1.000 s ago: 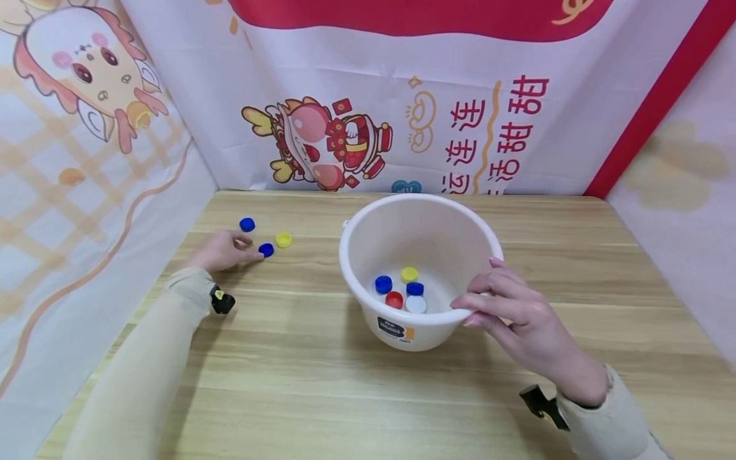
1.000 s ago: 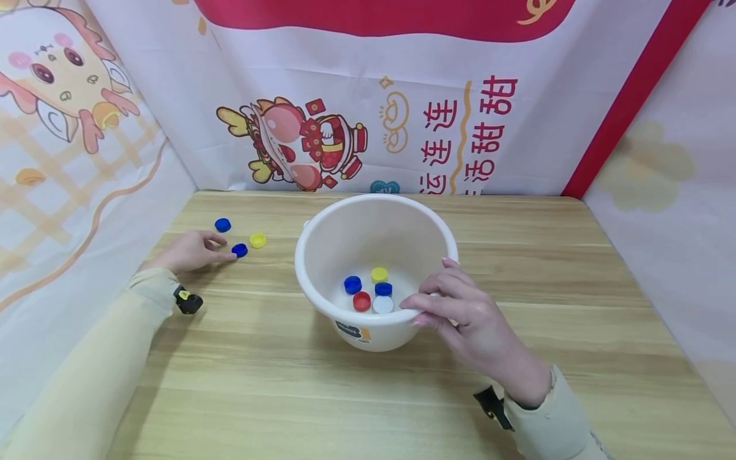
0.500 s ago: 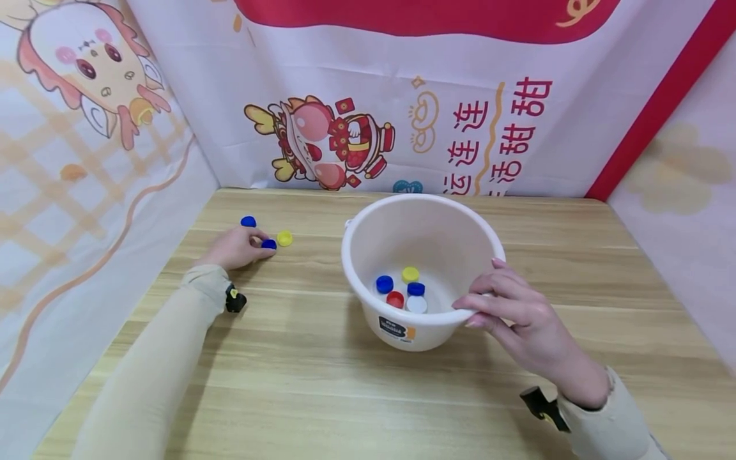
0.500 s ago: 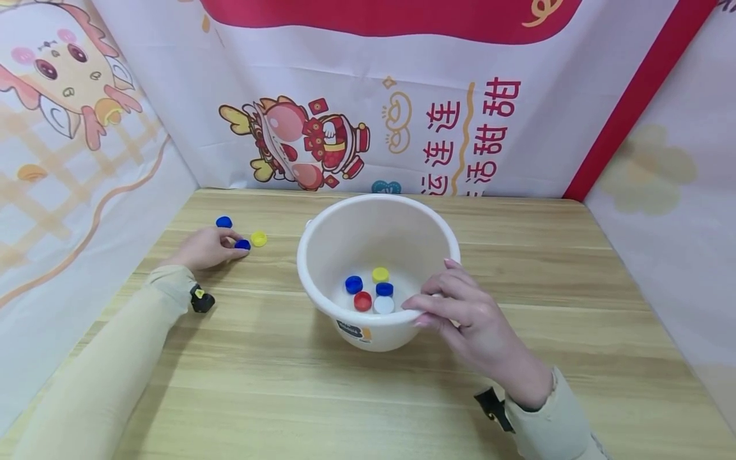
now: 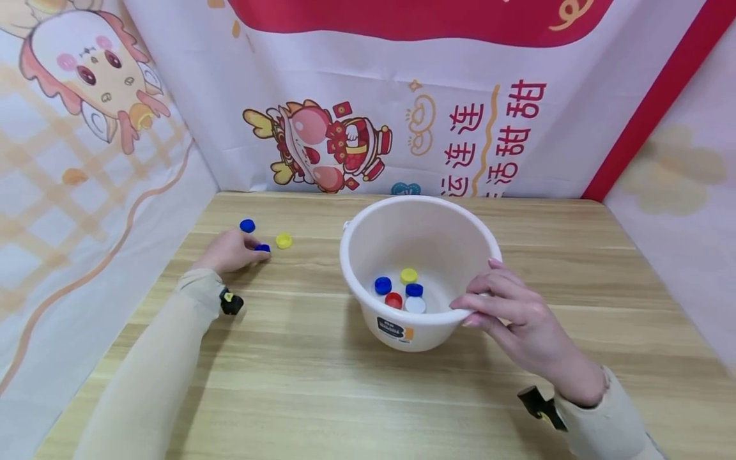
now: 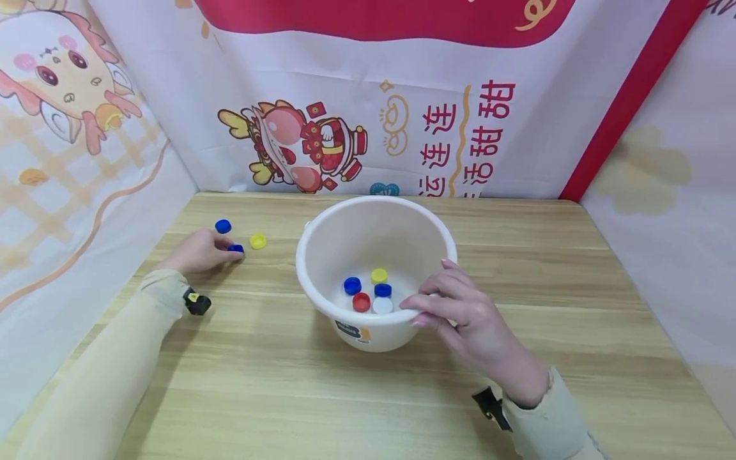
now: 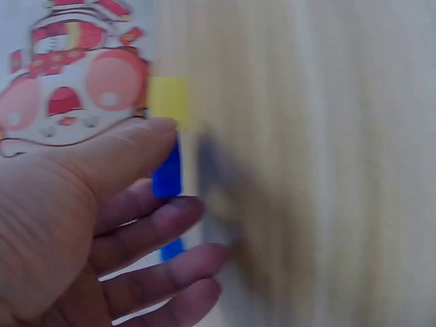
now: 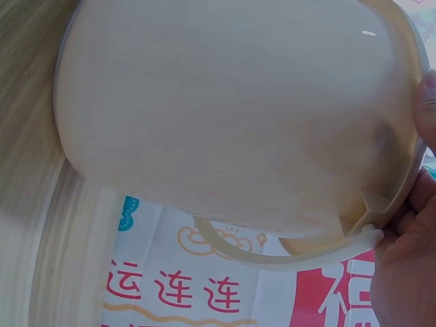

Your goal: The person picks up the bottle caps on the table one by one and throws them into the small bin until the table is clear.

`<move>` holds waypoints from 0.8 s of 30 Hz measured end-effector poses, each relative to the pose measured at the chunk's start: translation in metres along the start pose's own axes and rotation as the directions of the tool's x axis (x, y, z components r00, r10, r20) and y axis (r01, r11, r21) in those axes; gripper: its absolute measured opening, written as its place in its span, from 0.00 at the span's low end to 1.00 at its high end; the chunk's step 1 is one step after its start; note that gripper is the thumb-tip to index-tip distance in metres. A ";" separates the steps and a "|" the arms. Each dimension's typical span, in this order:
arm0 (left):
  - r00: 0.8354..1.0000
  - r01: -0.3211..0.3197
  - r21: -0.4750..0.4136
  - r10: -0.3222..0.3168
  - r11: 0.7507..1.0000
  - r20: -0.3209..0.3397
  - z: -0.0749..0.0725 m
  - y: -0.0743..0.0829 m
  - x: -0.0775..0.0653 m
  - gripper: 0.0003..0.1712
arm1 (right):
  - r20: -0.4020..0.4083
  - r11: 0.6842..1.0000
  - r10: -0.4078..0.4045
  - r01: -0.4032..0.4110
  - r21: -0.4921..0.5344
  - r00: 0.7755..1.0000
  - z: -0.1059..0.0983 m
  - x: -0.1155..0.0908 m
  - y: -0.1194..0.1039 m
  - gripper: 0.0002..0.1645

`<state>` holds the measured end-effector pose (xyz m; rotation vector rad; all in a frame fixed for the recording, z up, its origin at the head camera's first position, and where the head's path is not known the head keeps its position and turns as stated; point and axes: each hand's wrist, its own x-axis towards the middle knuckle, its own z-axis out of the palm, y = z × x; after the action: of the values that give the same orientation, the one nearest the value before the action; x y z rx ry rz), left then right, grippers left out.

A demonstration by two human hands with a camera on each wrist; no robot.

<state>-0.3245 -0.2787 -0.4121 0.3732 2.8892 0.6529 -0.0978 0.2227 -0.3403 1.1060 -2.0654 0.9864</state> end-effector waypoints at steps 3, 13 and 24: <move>1.000 0.005 -0.052 -0.005 0.999 0.003 -0.007 0.007 -0.012 0.23 | 0.007 1.000 0.008 -0.008 0.001 1.000 0.000 0.000 0.000 0.18; 0.998 -0.041 -0.065 0.038 0.997 -0.045 -0.020 0.031 -0.043 0.21 | 0.001 1.000 0.002 -0.002 0.000 1.000 0.001 0.000 -0.001 0.19; 0.991 -0.098 -0.014 0.096 0.995 -0.094 -0.037 0.081 -0.078 0.32 | 0.002 1.000 0.011 -0.011 -0.003 1.000 0.001 0.001 -0.002 0.19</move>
<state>-0.2408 -0.2444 -0.3362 0.4964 2.9661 0.7312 -0.0967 0.2207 -0.3393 1.0958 -2.0766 0.9876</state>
